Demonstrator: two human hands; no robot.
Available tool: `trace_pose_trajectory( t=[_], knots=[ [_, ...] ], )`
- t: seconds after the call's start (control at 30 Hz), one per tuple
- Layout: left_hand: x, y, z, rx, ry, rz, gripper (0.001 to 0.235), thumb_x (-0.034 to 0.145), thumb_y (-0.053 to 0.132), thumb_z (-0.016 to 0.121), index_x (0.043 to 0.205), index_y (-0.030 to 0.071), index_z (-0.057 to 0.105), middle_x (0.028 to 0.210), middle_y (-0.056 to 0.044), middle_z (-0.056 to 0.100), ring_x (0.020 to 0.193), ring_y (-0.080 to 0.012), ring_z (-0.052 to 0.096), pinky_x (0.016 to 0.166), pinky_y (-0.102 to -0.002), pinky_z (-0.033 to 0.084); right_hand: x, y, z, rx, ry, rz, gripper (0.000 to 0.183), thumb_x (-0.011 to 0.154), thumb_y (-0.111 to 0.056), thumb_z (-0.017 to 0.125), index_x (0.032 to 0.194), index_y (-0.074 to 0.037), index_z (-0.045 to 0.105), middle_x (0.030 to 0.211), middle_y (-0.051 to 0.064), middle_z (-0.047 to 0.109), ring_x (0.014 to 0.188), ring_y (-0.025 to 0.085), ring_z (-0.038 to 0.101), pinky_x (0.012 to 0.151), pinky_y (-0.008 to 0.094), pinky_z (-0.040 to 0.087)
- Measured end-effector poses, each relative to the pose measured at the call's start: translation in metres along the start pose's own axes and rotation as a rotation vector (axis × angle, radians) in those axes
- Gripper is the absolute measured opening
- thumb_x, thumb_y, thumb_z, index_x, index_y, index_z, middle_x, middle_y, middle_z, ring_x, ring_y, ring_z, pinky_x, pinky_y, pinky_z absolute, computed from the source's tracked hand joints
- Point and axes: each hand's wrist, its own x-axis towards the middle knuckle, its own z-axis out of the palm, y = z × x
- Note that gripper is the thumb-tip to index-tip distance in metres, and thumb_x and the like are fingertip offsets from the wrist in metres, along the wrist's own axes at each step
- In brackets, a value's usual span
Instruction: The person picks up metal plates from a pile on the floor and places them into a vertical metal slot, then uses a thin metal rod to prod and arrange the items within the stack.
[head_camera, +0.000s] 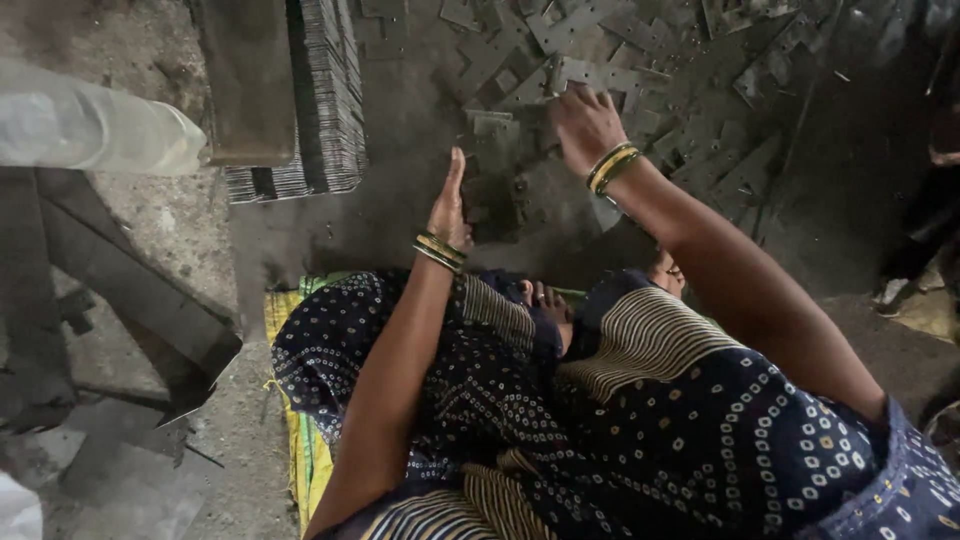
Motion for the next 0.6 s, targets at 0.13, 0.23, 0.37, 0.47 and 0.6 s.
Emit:
trace_pose_trajectory(
  t=[0.13, 0.23, 0.37, 0.47, 0.6],
  knots=[
    [0.01, -0.005, -0.018, 0.041, -0.015, 0.113, 0.092, 0.094, 0.063, 0.053, 0.164, 0.018, 0.014, 0.169, -0.01, 0.023, 0.151, -0.0312, 0.035, 0.119, -0.049, 0.038, -0.001, 0.011, -0.021, 0.237, -0.209, 0.238, 0.058, 0.071, -0.018, 0.076, 0.126, -0.002, 0.065, 0.124, 0.022, 0.063, 0.116, 0.043, 0.058, 0.096, 0.053, 0.05],
    [0.012, -0.007, -0.025, 0.043, -0.014, 0.119, 0.092, 0.093, 0.067, 0.05, 0.163, 0.017, 0.017, 0.167, -0.011, 0.026, 0.148, -0.0317, 0.037, 0.118, -0.05, 0.039, -0.015, -0.004, -0.059, 0.303, -0.141, 0.308, 0.041, 0.089, -0.014, 0.07, 0.13, -0.012, 0.068, 0.127, 0.014, 0.064, 0.119, 0.038, 0.063, 0.096, 0.05, 0.054],
    [0.016, -0.001, -0.014, -0.006, -0.071, 0.079, 0.093, 0.093, 0.071, 0.046, 0.162, 0.016, 0.02, 0.164, -0.012, 0.031, 0.145, -0.0323, 0.04, 0.116, -0.052, 0.04, -0.036, -0.027, -0.095, 0.179, 0.116, -0.104, 0.054, 0.085, -0.021, 0.077, 0.137, -0.015, 0.063, 0.125, 0.014, 0.061, 0.115, 0.035, 0.06, 0.098, 0.052, 0.052],
    [0.016, 0.002, -0.005, -0.004, -0.054, 0.053, 0.093, 0.092, 0.074, 0.044, 0.162, 0.016, 0.023, 0.161, -0.013, 0.035, 0.143, -0.0327, 0.042, 0.115, -0.053, 0.041, -0.012, -0.005, -0.073, 0.101, 0.119, -0.086, 0.061, 0.083, -0.028, 0.079, 0.137, -0.012, 0.057, 0.136, 0.017, 0.06, 0.121, 0.037, 0.056, 0.097, 0.054, 0.047],
    [0.007, 0.005, -0.001, 0.022, 0.023, 0.006, 0.095, 0.091, 0.078, 0.04, 0.161, 0.015, 0.026, 0.158, -0.015, 0.039, 0.139, -0.0333, 0.045, 0.113, -0.054, 0.043, 0.016, 0.049, -0.039, -0.114, -0.02, 0.124, 0.073, 0.082, -0.015, 0.078, 0.149, -0.012, 0.05, 0.146, 0.011, 0.056, 0.136, 0.037, 0.048, 0.106, 0.056, 0.041]
  ],
)
